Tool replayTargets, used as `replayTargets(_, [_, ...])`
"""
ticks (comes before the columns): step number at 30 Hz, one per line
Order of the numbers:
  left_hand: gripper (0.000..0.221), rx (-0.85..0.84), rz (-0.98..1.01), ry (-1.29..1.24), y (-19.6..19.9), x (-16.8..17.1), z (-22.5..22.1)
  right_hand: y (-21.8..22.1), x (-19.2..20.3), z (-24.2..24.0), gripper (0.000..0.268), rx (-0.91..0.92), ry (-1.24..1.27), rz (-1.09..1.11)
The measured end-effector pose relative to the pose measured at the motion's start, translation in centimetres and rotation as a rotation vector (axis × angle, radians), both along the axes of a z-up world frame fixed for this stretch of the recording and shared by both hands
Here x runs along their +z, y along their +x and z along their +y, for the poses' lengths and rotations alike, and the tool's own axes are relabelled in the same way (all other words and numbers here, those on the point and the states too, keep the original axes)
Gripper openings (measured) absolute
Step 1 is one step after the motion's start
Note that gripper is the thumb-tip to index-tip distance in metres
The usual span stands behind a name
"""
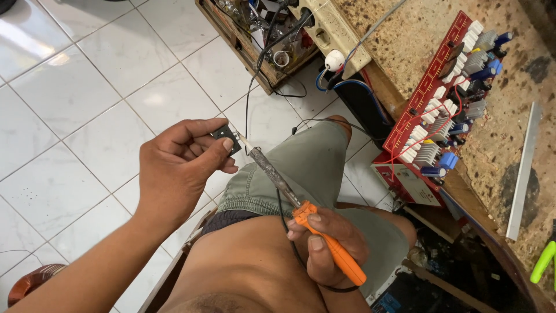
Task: Attaching electronic components and a metal heatsink to a circuit board using a soldering iron and screwdriver.
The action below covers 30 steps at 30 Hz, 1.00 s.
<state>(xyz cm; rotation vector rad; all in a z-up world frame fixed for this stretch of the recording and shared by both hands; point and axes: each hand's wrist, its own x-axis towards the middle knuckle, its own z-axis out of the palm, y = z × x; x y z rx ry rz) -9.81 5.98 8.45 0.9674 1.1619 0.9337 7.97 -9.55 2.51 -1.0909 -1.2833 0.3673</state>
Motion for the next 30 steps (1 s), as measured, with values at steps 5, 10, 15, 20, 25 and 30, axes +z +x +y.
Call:
replayTargets(5, [0.024, -0.003, 0.008, -0.002, 0.09, -0.07, -0.04, -0.18, 0.02, -0.01, 0.021, -0.007, -0.016, 0.002])
replayTargets(10, [0.022, -0.011, 0.062, 0.007, 0.16, -0.07, -0.06, -0.07, 0.03, 0.19, 0.023, 0.041, 0.019, -0.008])
replayTargets(15, [0.021, 0.013, 0.065, -0.014, 0.31, 0.26, -0.05, -0.15, -0.14, 0.01, 0.022, 0.014, 0.008, -0.037])
replayTargets(20, [0.021, 0.007, 0.061, 0.022, 0.17, -0.10, -0.16, -0.21, -0.37, 0.08, 0.022, 0.047, 0.036, -0.061])
replayTargets(25, [0.020, 0.028, 0.045, -0.016, 0.34, -0.11, -0.12, -0.38, -0.19, 0.09, 0.021, 0.054, 0.023, -0.017])
replayTargets(30, [0.020, 0.020, 0.104, 0.019, 0.29, -0.03, -0.17, -0.41, 0.34, 0.35, 0.020, 0.051, 0.007, -0.063])
